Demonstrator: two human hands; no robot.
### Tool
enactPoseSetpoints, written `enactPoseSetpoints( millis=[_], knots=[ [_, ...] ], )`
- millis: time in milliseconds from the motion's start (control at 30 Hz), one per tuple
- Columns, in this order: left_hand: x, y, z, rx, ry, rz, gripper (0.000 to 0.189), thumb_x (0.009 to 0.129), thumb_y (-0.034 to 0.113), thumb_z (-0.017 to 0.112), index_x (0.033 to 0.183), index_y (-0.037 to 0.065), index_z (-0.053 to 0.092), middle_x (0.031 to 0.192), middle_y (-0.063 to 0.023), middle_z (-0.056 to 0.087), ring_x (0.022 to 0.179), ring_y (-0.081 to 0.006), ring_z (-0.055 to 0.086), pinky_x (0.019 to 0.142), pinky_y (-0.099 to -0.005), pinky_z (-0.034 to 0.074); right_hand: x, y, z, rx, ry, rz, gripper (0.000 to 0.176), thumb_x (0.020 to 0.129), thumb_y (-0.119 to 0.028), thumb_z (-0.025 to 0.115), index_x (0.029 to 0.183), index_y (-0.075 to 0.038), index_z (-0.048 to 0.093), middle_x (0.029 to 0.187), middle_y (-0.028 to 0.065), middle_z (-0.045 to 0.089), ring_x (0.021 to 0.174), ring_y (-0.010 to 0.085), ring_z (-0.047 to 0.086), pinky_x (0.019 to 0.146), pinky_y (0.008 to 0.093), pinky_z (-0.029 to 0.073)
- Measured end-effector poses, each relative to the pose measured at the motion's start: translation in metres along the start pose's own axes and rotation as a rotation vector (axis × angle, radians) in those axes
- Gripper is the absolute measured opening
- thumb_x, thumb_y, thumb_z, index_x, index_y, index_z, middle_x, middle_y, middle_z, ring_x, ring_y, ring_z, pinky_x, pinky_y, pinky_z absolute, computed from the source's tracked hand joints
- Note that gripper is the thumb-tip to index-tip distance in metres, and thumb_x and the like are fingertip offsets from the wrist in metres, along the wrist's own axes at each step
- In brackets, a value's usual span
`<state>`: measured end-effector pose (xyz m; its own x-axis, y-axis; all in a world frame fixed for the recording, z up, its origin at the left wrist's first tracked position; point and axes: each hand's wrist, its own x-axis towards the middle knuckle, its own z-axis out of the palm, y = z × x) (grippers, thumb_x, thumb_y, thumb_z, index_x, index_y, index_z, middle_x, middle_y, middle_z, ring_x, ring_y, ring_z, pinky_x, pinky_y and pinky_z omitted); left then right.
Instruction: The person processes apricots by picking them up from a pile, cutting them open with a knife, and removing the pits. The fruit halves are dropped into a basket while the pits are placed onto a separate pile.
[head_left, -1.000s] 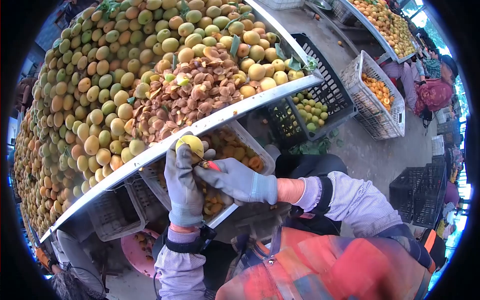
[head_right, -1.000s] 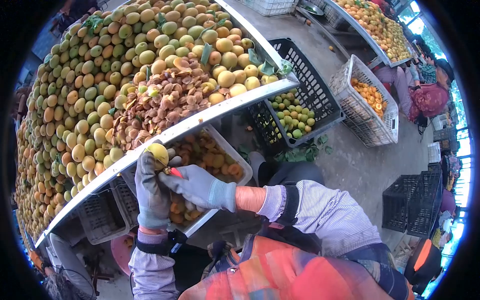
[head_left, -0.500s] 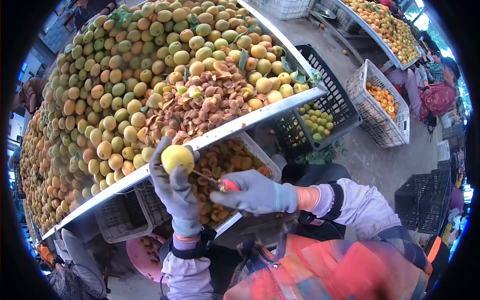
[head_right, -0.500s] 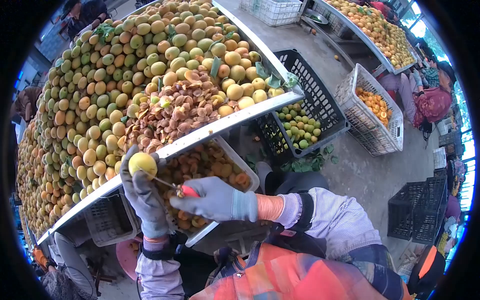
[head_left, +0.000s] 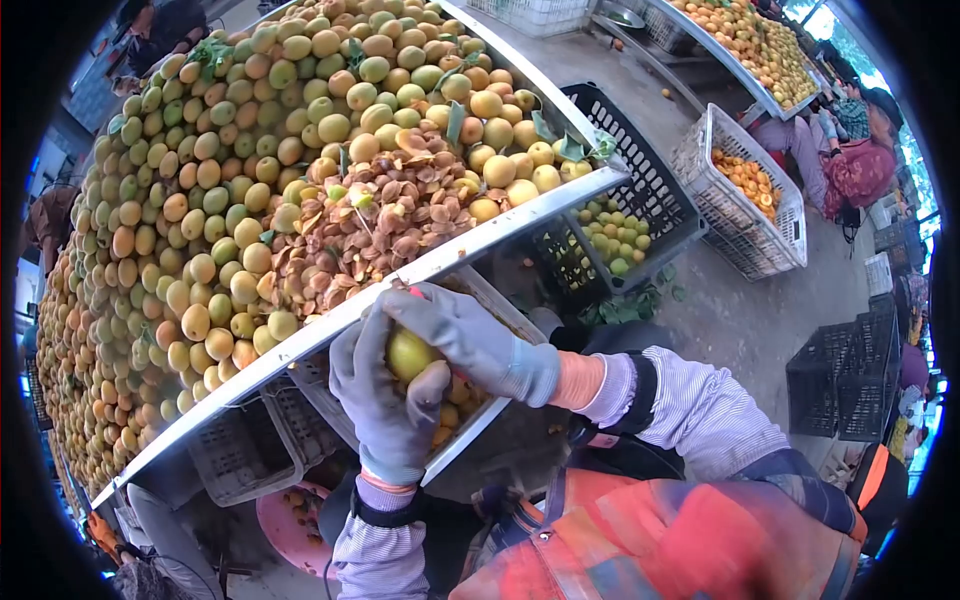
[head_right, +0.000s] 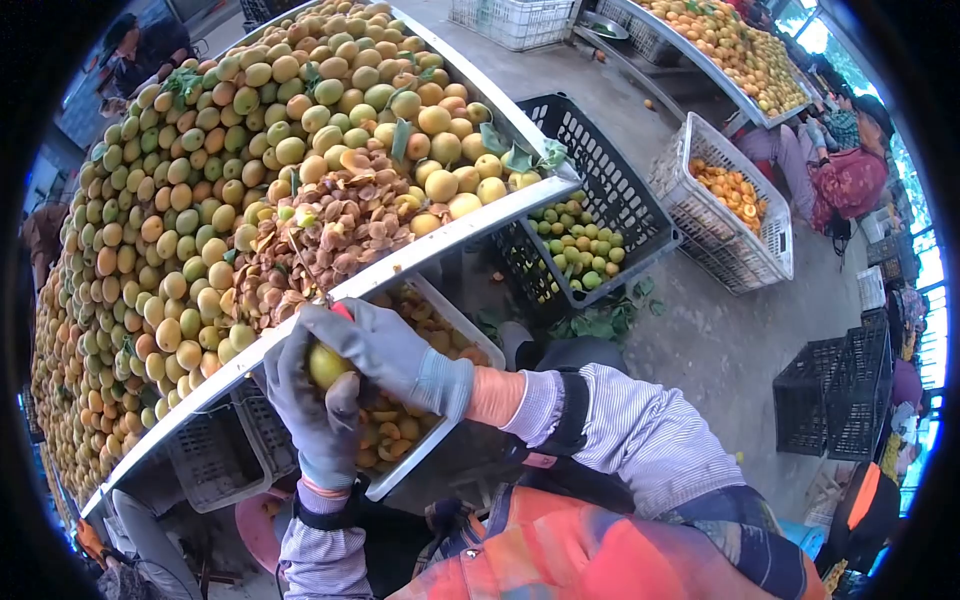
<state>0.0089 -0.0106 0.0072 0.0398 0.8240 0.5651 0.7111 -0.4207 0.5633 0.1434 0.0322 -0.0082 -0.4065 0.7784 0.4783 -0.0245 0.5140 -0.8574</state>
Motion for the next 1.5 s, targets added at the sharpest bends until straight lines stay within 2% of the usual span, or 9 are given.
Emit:
enactPoseSetpoints(
  millis=[133, 200, 467, 633, 867, 1067, 1200, 1333, 1500],
  knots=[
    [-0.002, -0.001, 0.002, 0.05, -0.006, -0.075, 0.069, 0.086, 0.061, 0.044, 0.115, 0.0, 0.053, 0.097, -0.0151, 0.059, 0.09, -0.0307, 0.056, 0.083, -0.043, 0.044, 0.007, 0.004, 0.011, -0.413, -0.015, -0.043, 0.034, 0.088, -0.016, 0.056, 0.121, -0.012, 0.05, 0.107, 0.0125, 0.056, 0.089, 0.0269, 0.059, 0.074, 0.0363, 0.048],
    [-0.005, -0.004, 0.008, 0.016, -0.004, -0.154, 0.067, 0.087, 0.06, 0.043, 0.112, -0.001, 0.053, 0.093, -0.0158, 0.059, 0.085, -0.0309, 0.058, 0.08, -0.0415, 0.045, 0.014, -0.003, 0.019, 0.324, 0.154, 0.76, 0.034, 0.083, -0.014, 0.06, 0.116, -0.01, 0.053, 0.101, 0.0105, 0.057, 0.083, 0.0238, 0.058, 0.066, 0.0333, 0.047],
    [-0.004, -0.002, 0.011, -0.359, 0.082, -0.472, 0.05, 0.096, 0.045, 0.039, 0.101, -0.003, 0.052, 0.089, -0.0138, 0.061, 0.086, -0.0213, 0.06, 0.077, -0.0294, 0.044, 0.019, 0.006, 0.038, -0.257, 0.17, 0.445, 0.012, 0.088, -0.018, 0.057, 0.097, -0.011, 0.062, 0.072, 0.0088, 0.047, 0.061, 0.0236, 0.05, 0.052, 0.0345, 0.041],
    [-0.044, -0.042, 0.018, -0.849, 0.084, -0.7, 0.048, 0.101, 0.018, 0.031, 0.144, 0.006, 0.015, 0.132, -0.0083, 0.041, 0.118, -0.0167, 0.046, 0.094, -0.0269, 0.043, 0.025, 0.002, 0.046, -0.122, 0.355, 0.437, 0.036, 0.086, -0.032, 0.062, 0.068, -0.004, 0.048, 0.052, 0.0093, 0.046, 0.046, 0.025, 0.043, 0.047, 0.0349, 0.038],
    [-0.022, -0.025, 0.02, -0.231, -0.02, -0.398, 0.023, 0.098, 0.021, 0.037, 0.105, 0.002, 0.049, 0.1, -0.0064, 0.055, 0.094, -0.0144, 0.053, 0.082, -0.0256, 0.044, 0.021, 0.012, 0.044, -0.248, 0.234, 0.404, 0.027, 0.084, -0.031, 0.06, 0.072, -0.006, 0.056, 0.059, 0.0134, 0.056, 0.057, 0.0311, 0.059, 0.052, 0.0378, 0.045],
    [-0.027, -0.015, 0.021, -0.784, 0.004, -0.84, 0.024, 0.097, 0.025, 0.043, 0.115, 0.01, 0.049, 0.106, -0.0017, 0.056, 0.096, -0.0103, 0.054, 0.085, -0.0265, 0.047, 0.016, 0.014, 0.04, -0.379, 0.143, 0.356, 0.023, 0.083, -0.028, 0.059, 0.077, -0.006, 0.057, 0.063, 0.0136, 0.058, 0.061, 0.034, 0.059, 0.053, 0.0398, 0.046],
    [-0.02, -0.023, 0.013, -0.19, -0.025, -0.28, 0.024, 0.1, 0.018, 0.033, 0.096, 0.002, 0.05, 0.091, -0.0039, 0.053, 0.085, -0.0088, 0.048, 0.077, -0.0214, 0.04, 0.02, 0.007, 0.036, -0.173, 0.186, 0.407, 0.031, 0.085, -0.034, 0.059, 0.08, -0.004, 0.057, 0.066, 0.0139, 0.058, 0.062, 0.0316, 0.059, 0.056, 0.0375, 0.046],
    [-0.017, -0.007, 0.023, -0.589, 0.097, -0.504, 0.031, 0.101, 0.019, 0.026, 0.095, 0.0, 0.05, 0.094, -0.0048, 0.052, 0.086, -0.0089, 0.048, 0.081, -0.021, 0.039, 0.021, 0.0, 0.026, -0.076, 0.119, 0.642, 0.044, 0.084, -0.042, 0.061, 0.082, 0.001, 0.054, 0.071, 0.0161, 0.057, 0.066, 0.03, 0.058, 0.061, 0.0362, 0.046],
    [-0.022, -0.016, 0.03, -0.286, 0.06, -0.371, 0.037, 0.101, 0.024, 0.025, 0.106, -0.004, 0.048, 0.098, -0.0112, 0.051, 0.089, -0.0179, 0.05, 0.087, -0.0279, 0.039, 0.022, 0.007, 0.033, -0.127, 0.24, 0.59, 0.04, 0.082, -0.04, 0.062, 0.078, -0.001, 0.054, 0.066, 0.0157, 0.057, 0.064, 0.0311, 0.059, 0.061, 0.0371, 0.047]
  ],
)
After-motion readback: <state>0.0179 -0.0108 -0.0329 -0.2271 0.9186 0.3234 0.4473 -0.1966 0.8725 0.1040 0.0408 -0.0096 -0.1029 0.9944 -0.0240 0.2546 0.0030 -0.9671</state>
